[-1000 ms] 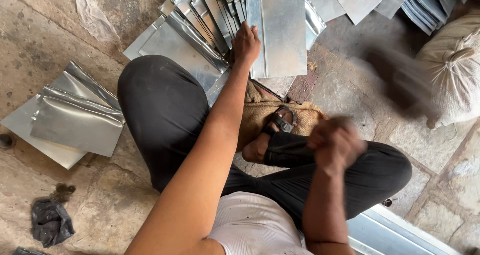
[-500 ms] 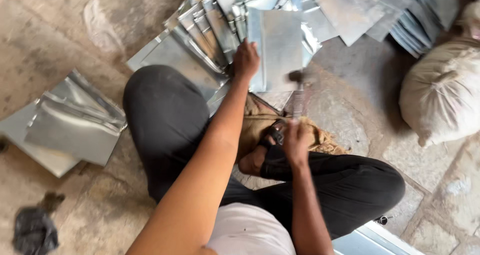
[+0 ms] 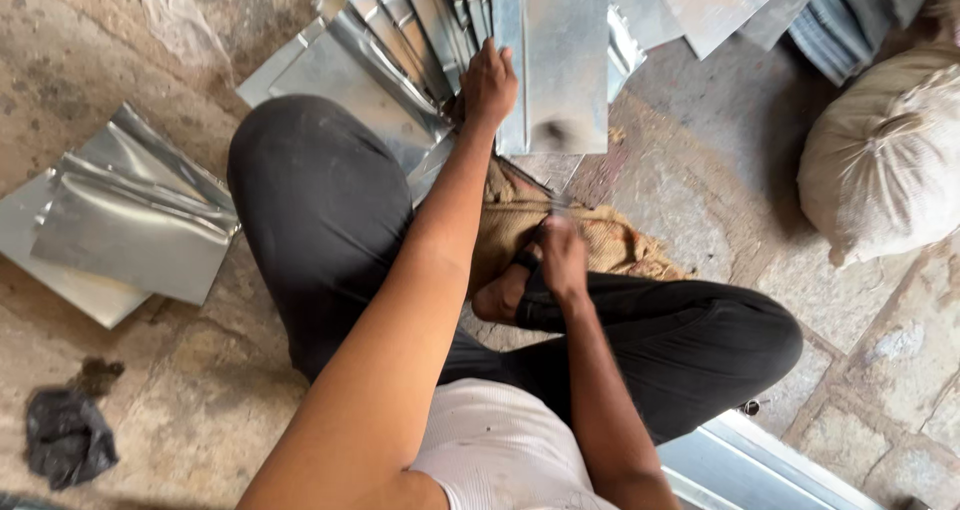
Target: The person sits on the floor and uses a hammer to flatten rectangular metal sheets against a block, picking them from a stack and setting them aside individually.
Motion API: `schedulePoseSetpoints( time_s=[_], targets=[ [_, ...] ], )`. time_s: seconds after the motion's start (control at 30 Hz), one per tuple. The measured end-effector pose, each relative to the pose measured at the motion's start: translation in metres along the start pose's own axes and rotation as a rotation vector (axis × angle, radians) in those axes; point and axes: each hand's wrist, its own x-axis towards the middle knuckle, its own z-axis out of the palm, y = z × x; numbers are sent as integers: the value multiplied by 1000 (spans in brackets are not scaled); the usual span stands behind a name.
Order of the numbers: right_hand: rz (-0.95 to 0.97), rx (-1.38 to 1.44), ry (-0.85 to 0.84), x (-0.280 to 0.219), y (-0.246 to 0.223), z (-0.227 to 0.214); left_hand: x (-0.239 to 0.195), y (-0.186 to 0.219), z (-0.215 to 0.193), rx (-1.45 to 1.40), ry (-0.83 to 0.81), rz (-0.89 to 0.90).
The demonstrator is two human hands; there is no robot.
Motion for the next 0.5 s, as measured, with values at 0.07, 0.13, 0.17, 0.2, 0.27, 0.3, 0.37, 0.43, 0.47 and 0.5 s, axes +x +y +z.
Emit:
schedulePoseSetpoints(
  time_s=[0.07,0.13,0.17,0.2,0.27,0.3,0.37,0.43,0.47,0.5],
  targets=[
    [90,282,37,14,-16,-14,4,-3,2,18,90,30],
    [315,386,-29,21,-50,-63,23,-2,2,17,194,84],
    [258,595,24,17,-68,-88,12,-3,10,13,210,102],
    [198,802,82,16,-86,-113,0,-7,13,-5,140,62],
    [68,963,213,11,-118,-162,4,-4,3,-39,36,7],
    [-159,880,333,16,-129,-180,3,-1,-1,-36,63,33],
    [-461,900,443,27,-135,-188,1,3,-6,-35,119,81],
    [-498,1007,516,33,-119,-167,0,5,-10,-32,121,83],
    [-435,1016,543,35,-105,-148,-2,6,-12,-30,121,81],
    [-338,968,528,35,-91,-123,-4,7,-14,-42,111,74]
  ],
)
